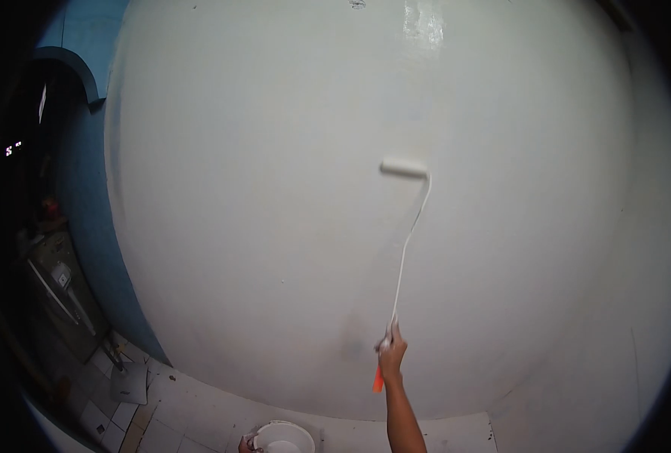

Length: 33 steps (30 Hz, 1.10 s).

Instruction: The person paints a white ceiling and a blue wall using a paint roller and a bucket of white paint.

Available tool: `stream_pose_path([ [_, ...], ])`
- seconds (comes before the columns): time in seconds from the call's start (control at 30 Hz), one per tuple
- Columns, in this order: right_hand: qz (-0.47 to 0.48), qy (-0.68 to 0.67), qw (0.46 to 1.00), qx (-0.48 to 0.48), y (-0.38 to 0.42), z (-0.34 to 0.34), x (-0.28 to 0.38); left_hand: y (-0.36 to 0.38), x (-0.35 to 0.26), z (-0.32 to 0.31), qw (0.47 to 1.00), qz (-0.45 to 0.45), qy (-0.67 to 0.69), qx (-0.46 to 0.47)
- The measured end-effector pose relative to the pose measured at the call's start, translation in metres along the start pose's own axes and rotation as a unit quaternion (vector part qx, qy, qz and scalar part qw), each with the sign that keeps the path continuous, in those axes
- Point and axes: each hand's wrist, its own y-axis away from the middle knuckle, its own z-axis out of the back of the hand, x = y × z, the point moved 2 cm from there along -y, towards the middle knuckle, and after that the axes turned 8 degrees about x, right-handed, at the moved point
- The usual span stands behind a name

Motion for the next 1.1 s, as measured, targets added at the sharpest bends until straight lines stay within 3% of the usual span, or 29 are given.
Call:
stream_pose_path([
  [0.13, -0.049, 0.007, 0.999, 0.000, 0.091, -0.001, -0.084, -0.003, 0.001, 0.016, 0.996, -0.003, -0.084, 0.028],
  [0.23, -0.061, 0.007, 0.998, -0.003, 0.113, 0.000, -0.094, 0.004, -0.017, 0.009, 0.999, 0.044, 0.020, 0.000],
  [0.33, -0.046, 0.012, 0.999, 0.015, 0.092, -0.001, -0.085, 0.007, -0.002, 0.025, 0.996, -0.018, -0.092, 0.007],
  [0.53, 0.089, 0.007, 0.996, -0.008, -0.085, 0.000, 0.087, 0.004, -0.029, -0.001, 0.999, 0.008, 0.037, -0.031],
  [0.6, 0.105, -0.033, 0.994, 0.003, -0.134, 0.003, 0.153, -0.007, 0.000, 0.013, 0.994, -0.058, -0.094, -0.004],
  [0.73, 0.109, -0.066, 0.992, 0.006, -0.168, 0.002, 0.208, -0.009, 0.019, 0.019, 0.991, -0.048, -0.120, 0.030],
  [0.8, 0.105, -0.058, 0.993, 0.005, -0.154, 0.000, 0.193, -0.002, 0.011, 0.008, 0.981, -0.164, -0.103, -0.006],
  [0.83, 0.103, -0.050, 0.993, 0.007, -0.142, -0.001, 0.181, 0.002, 0.006, 0.006, 0.982, -0.160, -0.104, -0.005],
  [0.9, 0.081, -0.005, 0.997, 0.006, -0.109, -0.004, 0.134, 0.011, -0.005, 0.002, 1.000, 0.014, 0.011, 0.020],
  [1.03, 0.026, 0.004, 1.000, -0.009, -0.016, -0.015, 0.009, 0.023, -0.026, -0.009, 0.999, 0.006, 0.033, 0.002],
  [1.1, -0.018, 0.005, 1.000, 0.003, 0.036, -0.016, -0.040, 0.019, -0.012, -0.004, 0.998, -0.054, -0.001, -0.014],
])
